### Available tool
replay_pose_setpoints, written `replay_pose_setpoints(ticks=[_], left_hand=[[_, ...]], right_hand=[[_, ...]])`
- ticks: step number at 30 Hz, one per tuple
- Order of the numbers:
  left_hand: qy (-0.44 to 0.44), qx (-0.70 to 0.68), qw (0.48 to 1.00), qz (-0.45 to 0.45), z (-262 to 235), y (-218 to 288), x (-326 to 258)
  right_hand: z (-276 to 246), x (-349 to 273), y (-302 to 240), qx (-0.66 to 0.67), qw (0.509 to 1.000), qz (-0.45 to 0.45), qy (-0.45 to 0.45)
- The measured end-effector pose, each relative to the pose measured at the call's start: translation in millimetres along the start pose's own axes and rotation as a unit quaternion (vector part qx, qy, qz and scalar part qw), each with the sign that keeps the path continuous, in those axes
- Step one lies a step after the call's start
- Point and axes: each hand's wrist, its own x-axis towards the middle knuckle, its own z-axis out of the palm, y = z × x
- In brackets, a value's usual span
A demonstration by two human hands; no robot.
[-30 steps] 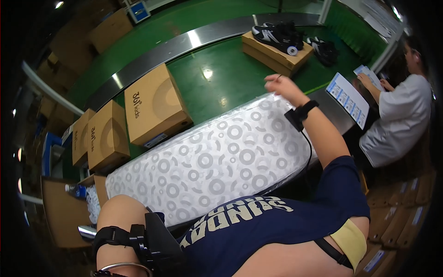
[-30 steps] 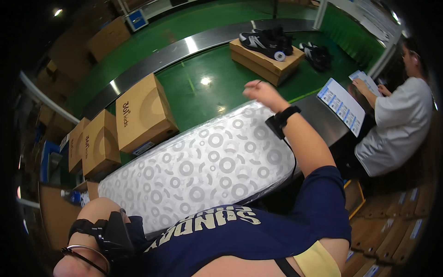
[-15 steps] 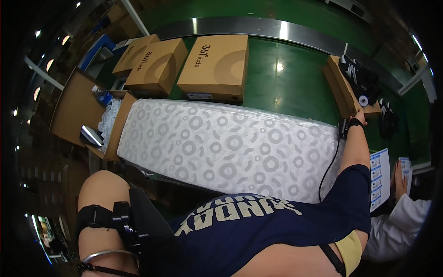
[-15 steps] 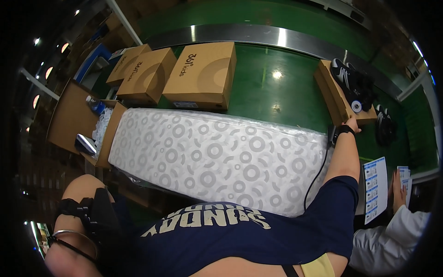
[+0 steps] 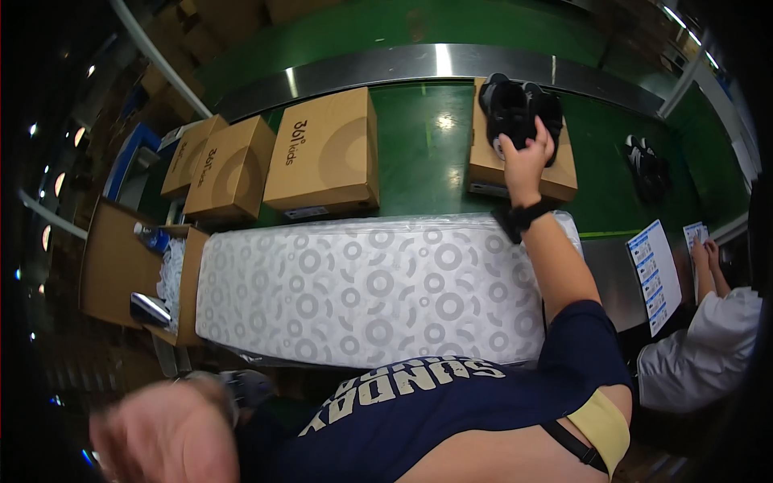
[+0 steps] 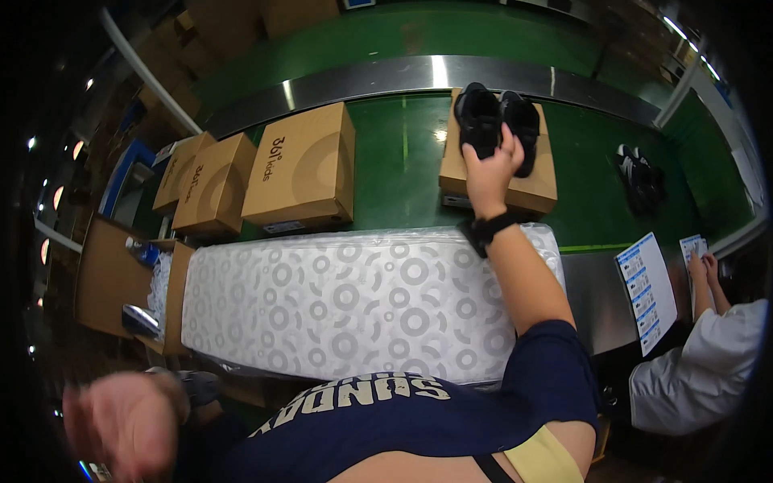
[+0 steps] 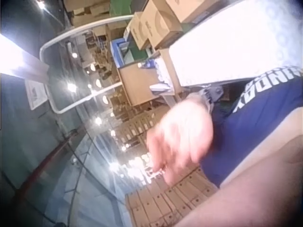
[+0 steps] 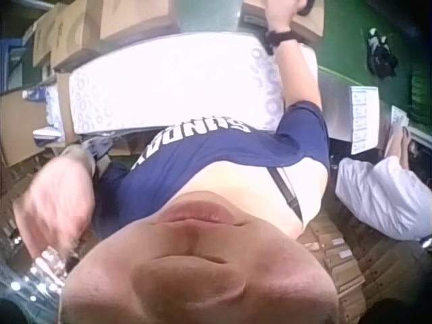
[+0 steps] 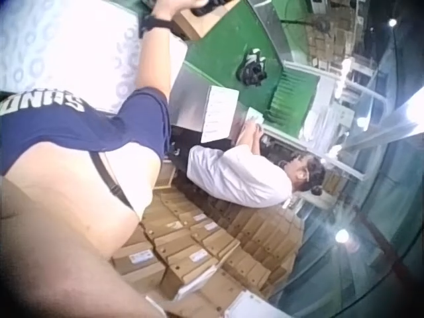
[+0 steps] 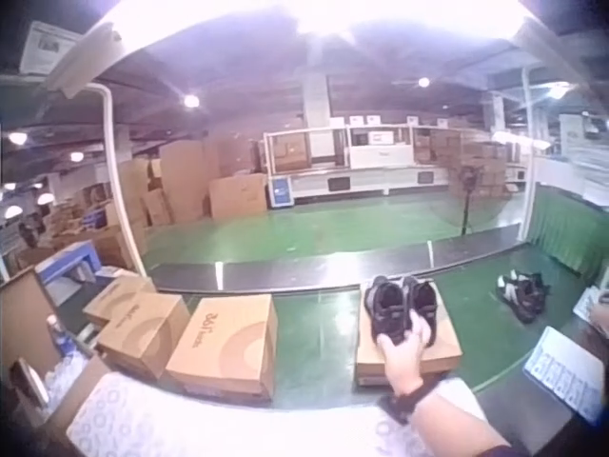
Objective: Packing shoes into boxes on a conveyor belt at a manufacturing facility.
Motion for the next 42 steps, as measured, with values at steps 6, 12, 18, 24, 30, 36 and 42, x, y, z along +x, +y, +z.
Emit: replay_pose_setpoints(ticks=[6,12,18,24,30,36,42], left_hand=[[0.116,-0.488,0.397,-0.769,85,58,-116],[0.246,-0.650,0.079,-0.715,102,65,-127],[0.212,-0.691,0.104,-0.683,97,66,-121],[-0.315,-0.342,0.694,-0.549,68,97,-164],[-0.032,-0.500,0.206,-0.840,17,133,-200],[0.110,-0.542,0.208,-0.807,-29,142,-226],[0.012,-0.379,0.467,-0.799,-32,129,-189]], right_hand=[[-13,78,16,-0.191,0.949,-0.055,-0.246],[-63,30,-98,0.055,0.949,-0.048,-0.306],[-114,-35,-194,0.137,0.913,0.001,-0.385],[-88,-72,-207,0.341,0.832,0.158,-0.409],[29,-155,-182,0.266,0.838,0.135,-0.458],[60,-177,-225,0.098,0.847,0.006,-0.522],[61,-164,-257,0.311,0.778,0.356,-0.415]])
